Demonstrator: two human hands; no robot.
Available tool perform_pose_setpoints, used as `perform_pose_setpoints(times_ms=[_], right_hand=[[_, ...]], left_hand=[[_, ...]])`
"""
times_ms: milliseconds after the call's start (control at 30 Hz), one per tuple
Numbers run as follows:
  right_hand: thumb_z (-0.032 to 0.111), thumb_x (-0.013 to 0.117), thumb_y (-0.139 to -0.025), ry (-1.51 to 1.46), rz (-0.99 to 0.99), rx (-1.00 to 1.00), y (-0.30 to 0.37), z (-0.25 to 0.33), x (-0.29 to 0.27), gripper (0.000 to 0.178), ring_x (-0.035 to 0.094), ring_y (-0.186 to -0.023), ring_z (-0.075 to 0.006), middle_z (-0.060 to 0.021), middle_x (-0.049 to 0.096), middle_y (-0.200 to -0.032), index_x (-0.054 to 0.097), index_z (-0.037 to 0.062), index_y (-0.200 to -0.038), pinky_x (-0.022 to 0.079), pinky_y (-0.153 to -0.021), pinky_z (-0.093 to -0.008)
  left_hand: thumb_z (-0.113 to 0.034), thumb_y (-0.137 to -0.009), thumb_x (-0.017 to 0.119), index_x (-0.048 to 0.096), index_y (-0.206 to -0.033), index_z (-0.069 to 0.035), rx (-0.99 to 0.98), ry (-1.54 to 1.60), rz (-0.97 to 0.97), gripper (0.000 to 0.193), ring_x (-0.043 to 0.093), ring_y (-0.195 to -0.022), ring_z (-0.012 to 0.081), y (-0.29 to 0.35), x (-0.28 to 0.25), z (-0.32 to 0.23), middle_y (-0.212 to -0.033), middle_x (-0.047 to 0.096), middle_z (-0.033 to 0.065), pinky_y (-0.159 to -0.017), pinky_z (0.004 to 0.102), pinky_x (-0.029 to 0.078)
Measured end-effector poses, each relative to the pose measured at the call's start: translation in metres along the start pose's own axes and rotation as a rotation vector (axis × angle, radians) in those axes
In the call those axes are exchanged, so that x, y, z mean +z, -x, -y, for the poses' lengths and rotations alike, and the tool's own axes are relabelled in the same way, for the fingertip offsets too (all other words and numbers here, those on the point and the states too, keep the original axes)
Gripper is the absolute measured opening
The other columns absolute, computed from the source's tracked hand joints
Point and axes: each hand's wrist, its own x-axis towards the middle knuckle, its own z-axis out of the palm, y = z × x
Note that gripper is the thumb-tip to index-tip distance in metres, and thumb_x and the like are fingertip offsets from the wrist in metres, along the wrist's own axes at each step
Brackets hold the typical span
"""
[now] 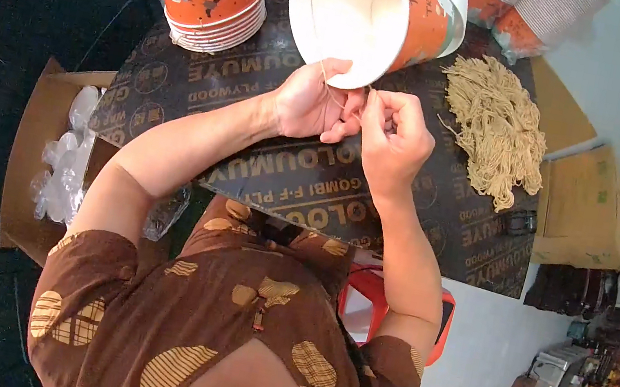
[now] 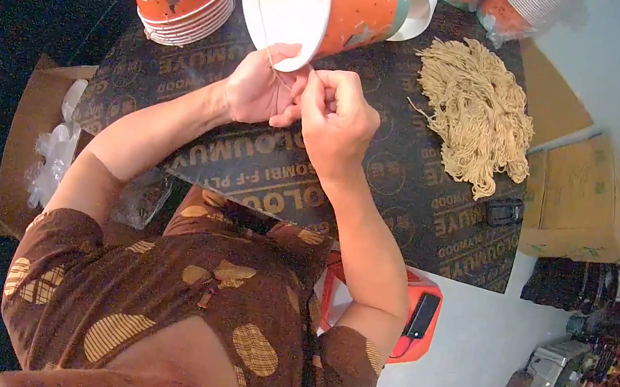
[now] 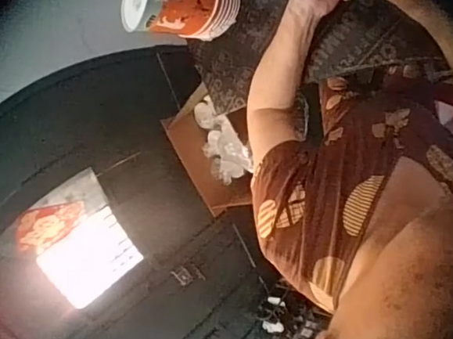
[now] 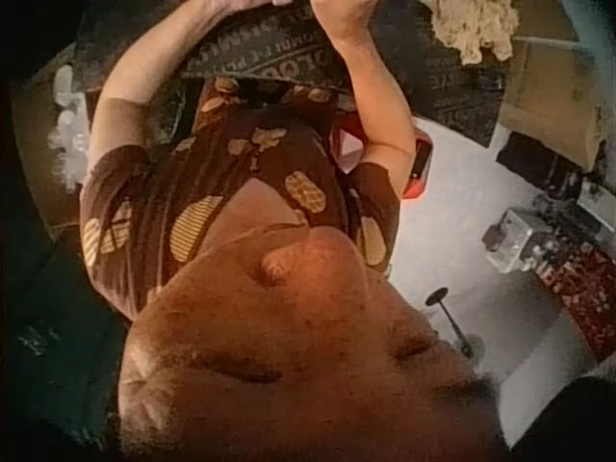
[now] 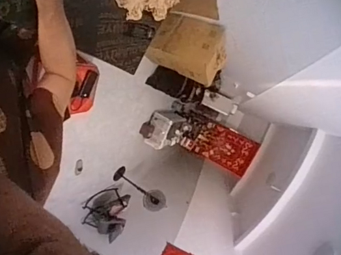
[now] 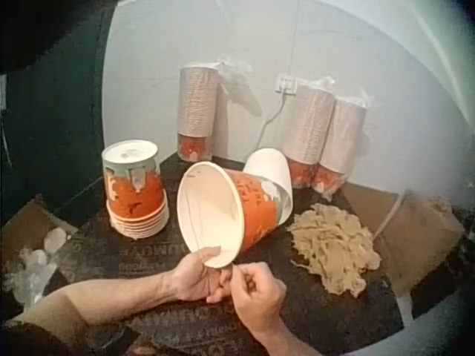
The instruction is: Assembling paper buckets by threading string handles through pre-punched holes.
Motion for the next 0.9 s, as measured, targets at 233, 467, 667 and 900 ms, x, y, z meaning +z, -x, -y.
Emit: perform_pose_setpoints(times_ms=[233, 467, 667, 900], right_hand=[[-0.005, 0.052, -0.089, -0.167, 0.051, 0.128, 0.002, -0.009, 0.002, 0.006, 0.063, -0.052, -0.013, -0.0071, 0.063, -0.067, 0.054, -0.006, -0.083, 0.052, -0.045, -0.0281], [0.007, 0.057, -0.09, -0.355, -0.029, 0.42, 0.001, -0.024, 0.006, 0.013, 0.042, -0.053, -0.0023, -0.0003, 0.057, -0.068, 0.055, -0.0006, -0.08, 0.03, -0.046, -0.0188], [0.008, 0.059, -0.089, -0.363, -0.102, 0.555, -0.006, -0.039, 0.004, 0.018, 0.038, -0.049, -0.0034, 0.0018, 0.05, -0.062, 0.053, 0.0026, -0.073, 0.028, -0.044, -0.0196], [0.009, 0.059, -0.087, -0.321, -0.19, 0.617, -0.009, -0.053, -0.003, 0.025, 0.042, -0.047, -0.006, -0.0004, 0.05, -0.057, 0.05, 0.0023, -0.065, 0.031, -0.042, -0.023]], left_hand=[[-0.041, -0.095, 0.032, 0.054, -0.083, 0.001, 0.139, -0.16, -0.165, 0.048, 0.054, -0.052, 0.0205, -0.002, 0.009, 0.007, -0.069, 0.054, 0.0083, -0.037, 0.0299, 0.041], [-0.04, -0.096, 0.036, 0.053, -0.09, 0.001, 0.293, -0.279, -0.311, 0.045, 0.053, -0.05, 0.0164, -0.004, 0.001, 0.015, -0.071, 0.055, 0.0083, -0.036, 0.0261, 0.039], [-0.039, -0.097, 0.04, 0.056, -0.095, -0.001, 0.134, -0.372, -0.345, 0.041, 0.052, -0.05, 0.0146, -0.005, -0.002, 0.014, -0.072, 0.059, 0.0107, -0.038, 0.0249, 0.039], [-0.03, -0.09, 0.058, 0.06, -0.082, 0.0, -0.096, -0.456, -0.212, 0.031, 0.055, -0.046, 0.0124, -0.002, 0.001, 0.013, -0.072, 0.064, 0.0133, -0.036, 0.0236, 0.041]])
